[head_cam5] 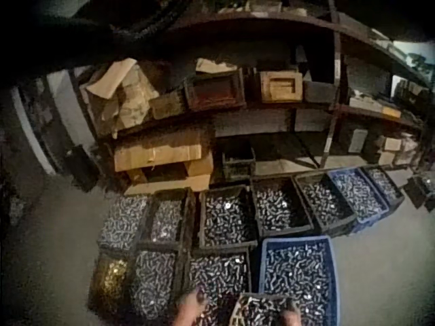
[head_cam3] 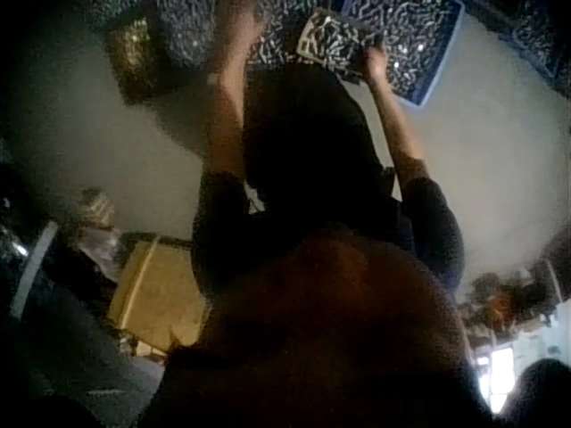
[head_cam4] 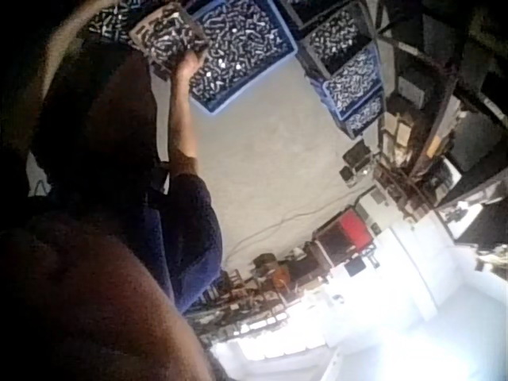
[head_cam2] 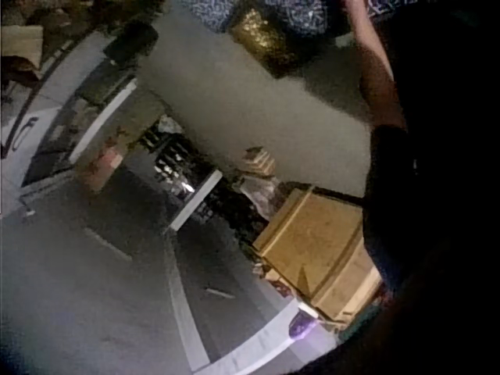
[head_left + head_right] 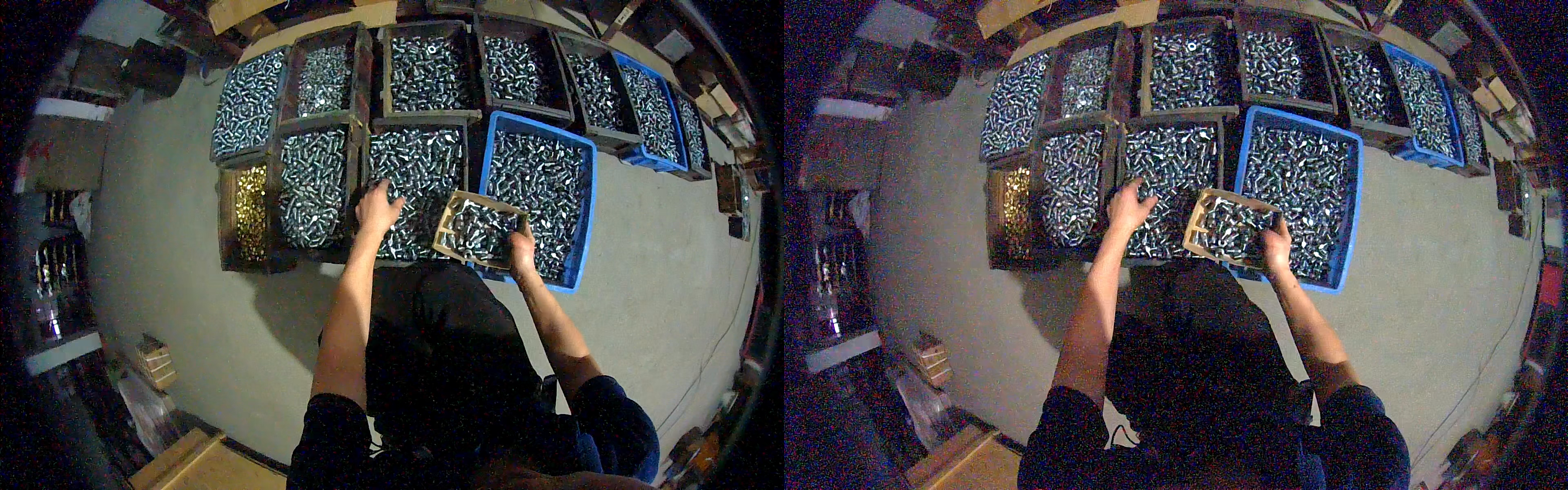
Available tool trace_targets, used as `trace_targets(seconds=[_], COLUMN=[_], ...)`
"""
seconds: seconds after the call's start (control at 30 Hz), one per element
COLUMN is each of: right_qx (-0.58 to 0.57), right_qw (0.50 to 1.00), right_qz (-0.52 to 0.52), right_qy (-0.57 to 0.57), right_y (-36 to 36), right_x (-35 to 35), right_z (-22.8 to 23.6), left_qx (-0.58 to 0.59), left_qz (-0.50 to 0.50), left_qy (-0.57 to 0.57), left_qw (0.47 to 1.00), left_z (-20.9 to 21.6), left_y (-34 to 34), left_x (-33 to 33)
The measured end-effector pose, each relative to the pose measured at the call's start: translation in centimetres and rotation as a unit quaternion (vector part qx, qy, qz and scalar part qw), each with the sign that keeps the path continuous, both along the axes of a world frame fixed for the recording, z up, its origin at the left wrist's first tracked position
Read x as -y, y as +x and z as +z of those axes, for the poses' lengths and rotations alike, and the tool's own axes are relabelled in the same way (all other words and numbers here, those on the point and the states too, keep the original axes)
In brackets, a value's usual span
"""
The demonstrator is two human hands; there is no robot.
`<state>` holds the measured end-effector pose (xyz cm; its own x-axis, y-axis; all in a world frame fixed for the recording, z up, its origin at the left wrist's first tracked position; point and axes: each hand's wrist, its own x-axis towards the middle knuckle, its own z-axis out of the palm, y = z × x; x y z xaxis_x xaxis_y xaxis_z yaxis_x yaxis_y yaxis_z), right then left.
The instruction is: The person picks up a small cardboard box and sorts metallic fasteners from a large blue bin into the box. The person handles the fasteners by hand, picking them up from the bin and placing them into the box one by one.
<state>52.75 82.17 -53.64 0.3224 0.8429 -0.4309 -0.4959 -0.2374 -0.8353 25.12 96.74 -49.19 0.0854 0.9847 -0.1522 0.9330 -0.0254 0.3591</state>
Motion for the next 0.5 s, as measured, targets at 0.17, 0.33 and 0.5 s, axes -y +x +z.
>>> trace_targets(seconds=[0.17,0.33,0.5], right_qx=[0.008,0.016,0.027], right_qw=[0.999,1.0,1.0], right_qz=[-0.008,-0.024,-0.014], right_qy=[0.039,0.003,-0.008], right_y=[0.8,0.8,0.8], right_x=[0.2,0.5,0.4], right_z=[-1.1,-1.8,-1.8], left_qx=[-0.068,-0.057,0.08], left_qz=[-0.028,-0.019,0.003], left_qy=[-0.037,0.035,0.003], left_qw=[0.997,0.998,0.997], left_z=[-1.4,-3.1,-4.1], left_y=[3.0,2.1,0.2], left_x=[1.3,0.8,0.0])
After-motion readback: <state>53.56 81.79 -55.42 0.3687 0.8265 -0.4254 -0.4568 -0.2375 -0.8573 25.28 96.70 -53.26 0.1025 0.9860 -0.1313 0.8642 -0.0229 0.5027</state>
